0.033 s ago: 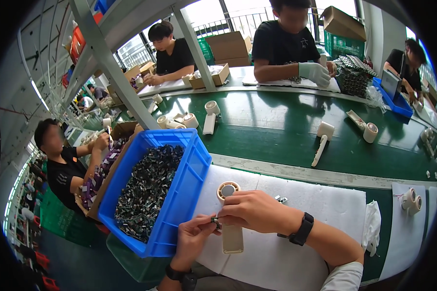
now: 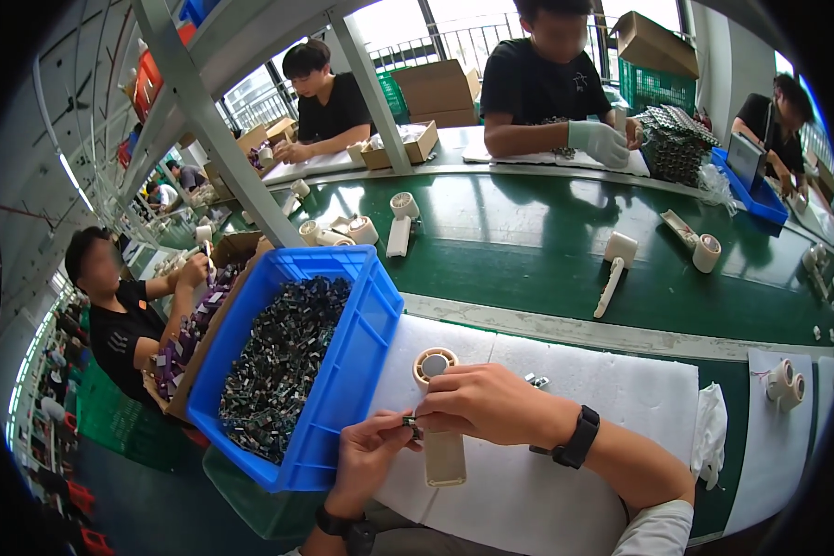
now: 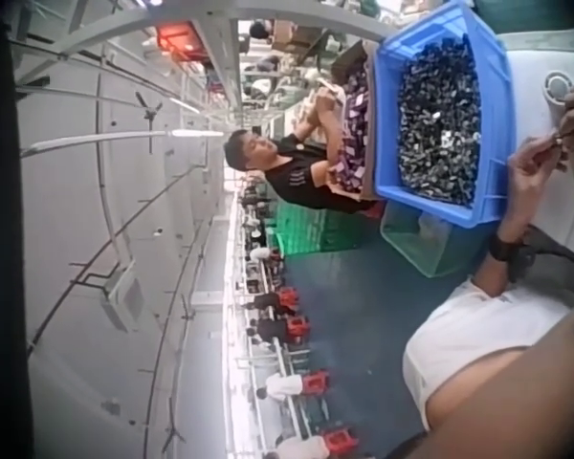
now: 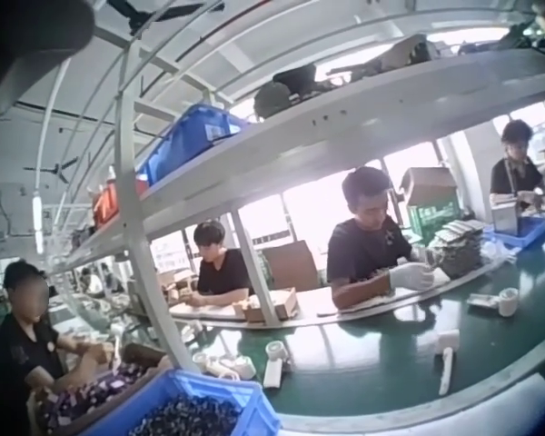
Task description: The person picks up a circuit board and a fan housing, connects a wire to the board, and fits the board into the housing. They then set the assembly down and repeat the process with another set of components.
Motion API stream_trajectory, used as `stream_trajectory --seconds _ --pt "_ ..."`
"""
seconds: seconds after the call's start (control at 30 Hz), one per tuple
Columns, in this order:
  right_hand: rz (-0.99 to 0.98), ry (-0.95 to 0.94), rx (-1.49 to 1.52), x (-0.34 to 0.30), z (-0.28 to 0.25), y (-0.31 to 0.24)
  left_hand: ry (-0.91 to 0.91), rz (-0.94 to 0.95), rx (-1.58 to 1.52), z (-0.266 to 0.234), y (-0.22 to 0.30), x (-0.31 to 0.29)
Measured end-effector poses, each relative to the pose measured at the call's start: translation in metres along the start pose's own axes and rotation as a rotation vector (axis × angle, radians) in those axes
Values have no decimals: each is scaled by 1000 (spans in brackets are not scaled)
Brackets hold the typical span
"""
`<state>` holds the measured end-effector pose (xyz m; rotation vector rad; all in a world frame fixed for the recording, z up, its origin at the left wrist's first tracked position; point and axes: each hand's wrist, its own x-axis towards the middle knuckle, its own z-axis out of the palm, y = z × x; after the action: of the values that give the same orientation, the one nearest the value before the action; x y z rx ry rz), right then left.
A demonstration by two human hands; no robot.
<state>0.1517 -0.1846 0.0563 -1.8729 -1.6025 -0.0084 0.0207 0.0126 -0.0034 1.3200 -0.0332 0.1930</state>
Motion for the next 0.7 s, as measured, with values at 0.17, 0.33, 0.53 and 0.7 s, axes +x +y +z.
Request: stream_trajectory --seconds 0.17,0.33,0.53,0.7 --pt "-14 -13 32 -2 1 -1 1 -17 22 0 -3 -5" --pt "8 -8 98 1 3 4 8 52 72 2 -4 0" --pt "171 152 158 6 8 -8 246 293 441 26 -5 1" --pt "363 276 246 7 16 -22 377 476 834 43 1 2"
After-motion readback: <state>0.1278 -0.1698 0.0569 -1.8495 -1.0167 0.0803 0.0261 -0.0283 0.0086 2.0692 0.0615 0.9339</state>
